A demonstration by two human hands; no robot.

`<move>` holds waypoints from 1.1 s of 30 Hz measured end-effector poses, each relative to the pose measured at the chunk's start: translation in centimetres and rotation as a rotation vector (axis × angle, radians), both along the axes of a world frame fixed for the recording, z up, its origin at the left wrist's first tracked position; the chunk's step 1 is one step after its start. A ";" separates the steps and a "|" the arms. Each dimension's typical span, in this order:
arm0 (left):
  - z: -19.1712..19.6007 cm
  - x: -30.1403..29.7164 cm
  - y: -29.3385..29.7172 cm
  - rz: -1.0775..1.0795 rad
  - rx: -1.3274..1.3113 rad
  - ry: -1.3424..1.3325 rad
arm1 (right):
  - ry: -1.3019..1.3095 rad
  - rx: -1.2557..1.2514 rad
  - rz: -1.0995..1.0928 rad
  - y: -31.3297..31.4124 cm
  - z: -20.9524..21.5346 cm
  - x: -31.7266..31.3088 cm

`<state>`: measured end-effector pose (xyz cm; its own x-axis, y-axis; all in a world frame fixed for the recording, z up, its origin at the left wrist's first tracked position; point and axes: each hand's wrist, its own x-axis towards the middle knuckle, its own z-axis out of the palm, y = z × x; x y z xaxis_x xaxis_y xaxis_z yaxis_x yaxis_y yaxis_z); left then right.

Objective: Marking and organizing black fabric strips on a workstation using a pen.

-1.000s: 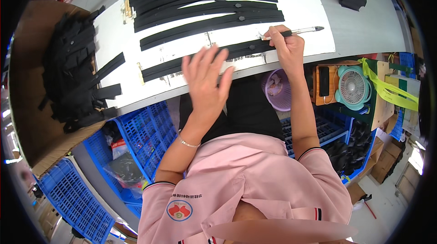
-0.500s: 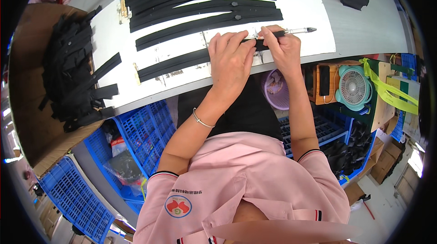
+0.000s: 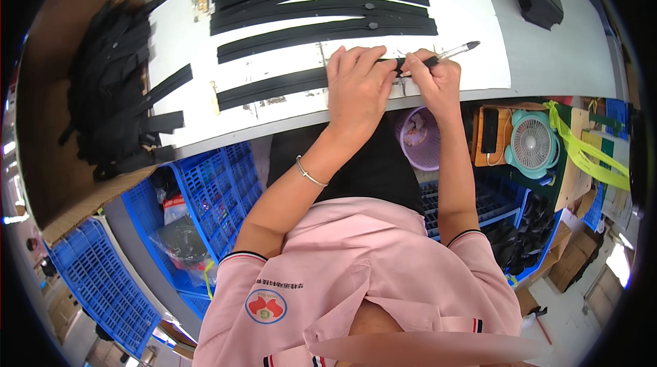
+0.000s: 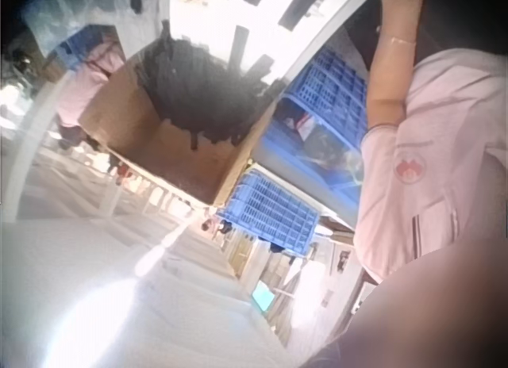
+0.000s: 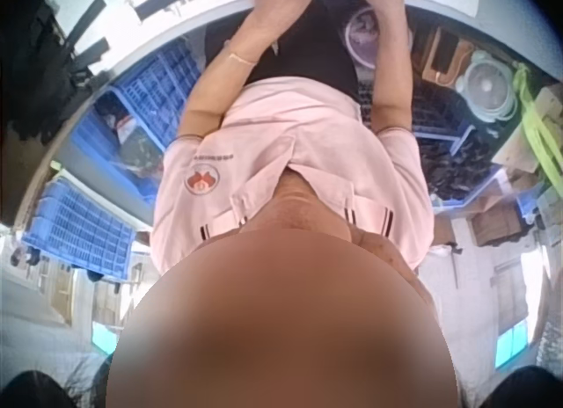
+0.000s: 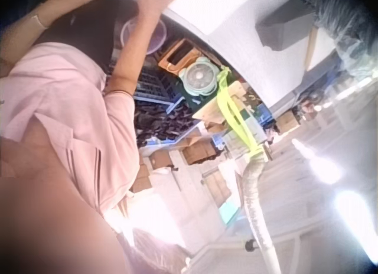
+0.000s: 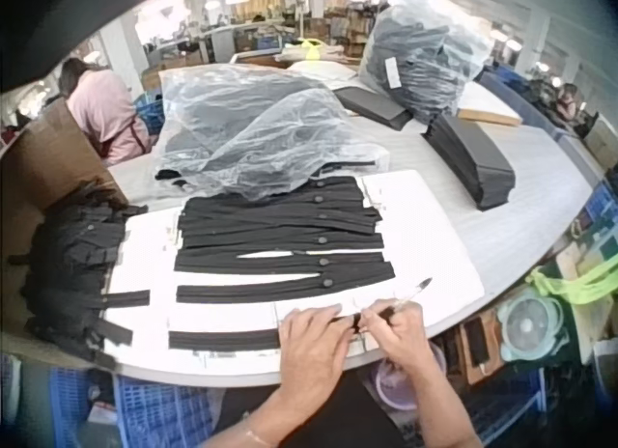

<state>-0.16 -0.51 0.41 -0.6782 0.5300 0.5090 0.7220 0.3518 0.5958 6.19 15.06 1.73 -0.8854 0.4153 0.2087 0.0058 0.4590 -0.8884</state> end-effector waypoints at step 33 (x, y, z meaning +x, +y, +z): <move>-0.9 -14.6 -26.1 0.518 -0.408 0.022 | 0.142 -0.240 -0.235 0.0 -0.6 -0.4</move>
<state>-14.76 -26.61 -0.47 -0.8892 0.2912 0.3529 0.4092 0.8512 0.3287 5.84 15.03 1.17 -0.7292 0.6562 0.1943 -0.0446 0.2377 -0.9703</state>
